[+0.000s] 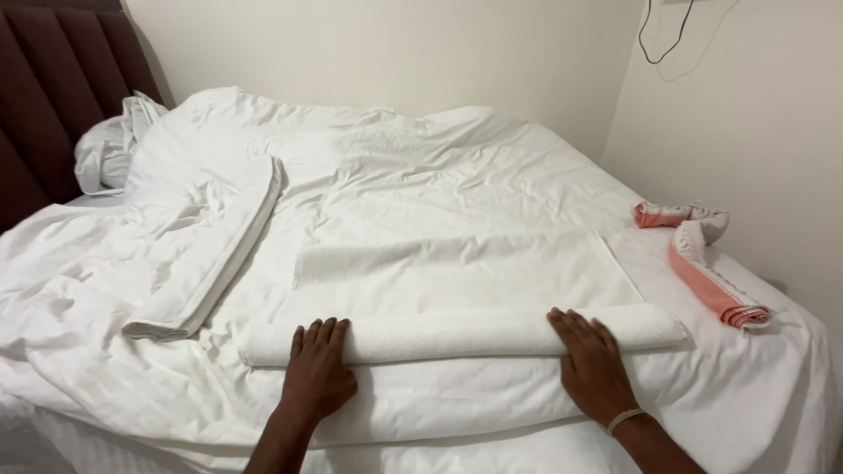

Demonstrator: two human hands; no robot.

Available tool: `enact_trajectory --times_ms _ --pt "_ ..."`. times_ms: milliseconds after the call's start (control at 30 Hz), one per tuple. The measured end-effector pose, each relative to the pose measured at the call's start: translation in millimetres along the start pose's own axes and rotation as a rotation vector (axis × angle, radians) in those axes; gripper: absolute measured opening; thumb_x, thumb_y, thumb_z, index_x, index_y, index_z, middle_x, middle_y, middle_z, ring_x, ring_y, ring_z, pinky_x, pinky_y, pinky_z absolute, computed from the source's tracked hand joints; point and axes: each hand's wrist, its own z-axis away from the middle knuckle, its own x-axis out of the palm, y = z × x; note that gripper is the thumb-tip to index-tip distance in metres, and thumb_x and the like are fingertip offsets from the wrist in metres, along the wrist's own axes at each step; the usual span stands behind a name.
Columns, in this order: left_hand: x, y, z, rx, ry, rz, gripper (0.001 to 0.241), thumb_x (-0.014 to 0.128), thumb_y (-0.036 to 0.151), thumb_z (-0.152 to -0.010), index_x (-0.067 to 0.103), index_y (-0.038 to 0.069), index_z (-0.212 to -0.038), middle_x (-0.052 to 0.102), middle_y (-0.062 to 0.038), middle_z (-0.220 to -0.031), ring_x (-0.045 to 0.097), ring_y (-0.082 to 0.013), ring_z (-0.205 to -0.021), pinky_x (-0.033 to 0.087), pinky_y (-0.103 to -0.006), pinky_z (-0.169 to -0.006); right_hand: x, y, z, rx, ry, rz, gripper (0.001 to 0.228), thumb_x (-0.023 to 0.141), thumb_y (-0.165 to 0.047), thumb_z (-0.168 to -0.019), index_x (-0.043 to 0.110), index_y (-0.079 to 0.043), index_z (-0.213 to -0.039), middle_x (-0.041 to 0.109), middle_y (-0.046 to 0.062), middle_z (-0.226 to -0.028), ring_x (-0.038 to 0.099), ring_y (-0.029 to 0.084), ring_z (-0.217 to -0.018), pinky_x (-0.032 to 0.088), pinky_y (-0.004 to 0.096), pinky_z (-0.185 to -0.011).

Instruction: The person rolls a white towel tightly into a cylindrical shape on a bed. They then pick up a folded orange and white striped towel and unfold it onto the bed.

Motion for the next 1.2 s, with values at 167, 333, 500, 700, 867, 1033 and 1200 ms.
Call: enact_trajectory --times_ms 167,333,500,700,867,1033,1200 --pt "21 -7 -6 0.048 0.206 -0.067 0.07 0.066 0.004 -0.074 0.048 0.007 -0.142 0.052 -0.013 -0.146 0.041 -0.0301 -0.143 0.019 -0.0503 -0.125 -7 18 -1 0.106 0.029 0.118 0.075 0.055 0.0 -0.075 0.045 -0.014 -0.148 0.047 0.005 -0.155 0.037 0.023 -0.147 0.017 0.047 -0.123" --pt "19 -6 0 0.065 0.263 -0.06 0.065 0.065 -0.006 -0.075 0.052 0.006 -0.138 0.059 -0.013 -0.139 0.047 -0.0298 -0.139 0.022 -0.0511 -0.125 -16 19 0 0.14 0.051 0.064 0.074 0.053 0.009 -0.076 0.051 -0.019 -0.144 0.055 0.003 -0.148 0.043 0.021 -0.144 0.023 0.044 -0.124" --pt "22 -7 16 0.105 0.329 -0.045 0.07 0.067 -0.01 -0.07 0.053 0.005 -0.137 0.061 -0.015 -0.137 0.049 -0.0316 -0.138 0.024 -0.0512 -0.123 -23 9 11 0.173 0.057 0.067 0.066 0.053 0.008 -0.081 0.056 -0.02 -0.14 0.06 0.001 -0.14 0.048 0.019 -0.14 0.026 0.043 -0.123" --pt "14 -10 30 0.074 0.279 -0.022 0.07 0.064 -0.009 -0.074 0.055 0.009 -0.141 0.061 -0.011 -0.14 0.049 -0.029 -0.139 0.023 -0.0485 -0.124 -33 5 21 0.149 0.063 0.074 0.064 0.053 0.008 -0.078 0.058 -0.019 -0.136 0.063 0.0 -0.139 0.05 0.021 -0.137 0.026 0.044 -0.12" --pt "-8 7 53 -0.038 0.138 -0.009 0.071 0.062 -0.009 -0.073 0.057 0.012 -0.14 0.061 -0.009 -0.14 0.047 -0.0262 -0.141 0.021 -0.0474 -0.126 -58 -9 39 0.231 -0.023 0.071 0.061 0.053 0.004 -0.078 0.062 -0.021 -0.133 0.066 0.002 -0.132 0.053 0.02 -0.135 0.028 0.043 -0.121" --pt "-17 14 65 -0.102 0.084 0.001 0.063 0.06 -0.005 -0.075 0.06 0.009 -0.137 0.063 -0.012 -0.137 0.047 -0.0269 -0.141 0.019 -0.0483 -0.127 -61 -9 43 0.262 0.023 0.008 0.051 0.055 -0.004 -0.072 0.073 -0.018 -0.118 0.073 0.003 -0.12 0.059 0.02 -0.125 0.032 0.044 -0.114" --pt "-2 9 62 0.034 0.292 0.067 0.047 0.058 -0.003 -0.075 0.066 0.003 -0.121 0.068 -0.015 -0.121 0.055 -0.0306 -0.127 0.027 -0.0494 -0.121 -52 -2 43 0.188 0.161 0.041 0.04 0.057 -0.008 -0.07 0.076 -0.013 -0.104 0.076 0.005 -0.104 0.065 0.022 -0.106 0.036 0.045 -0.103"
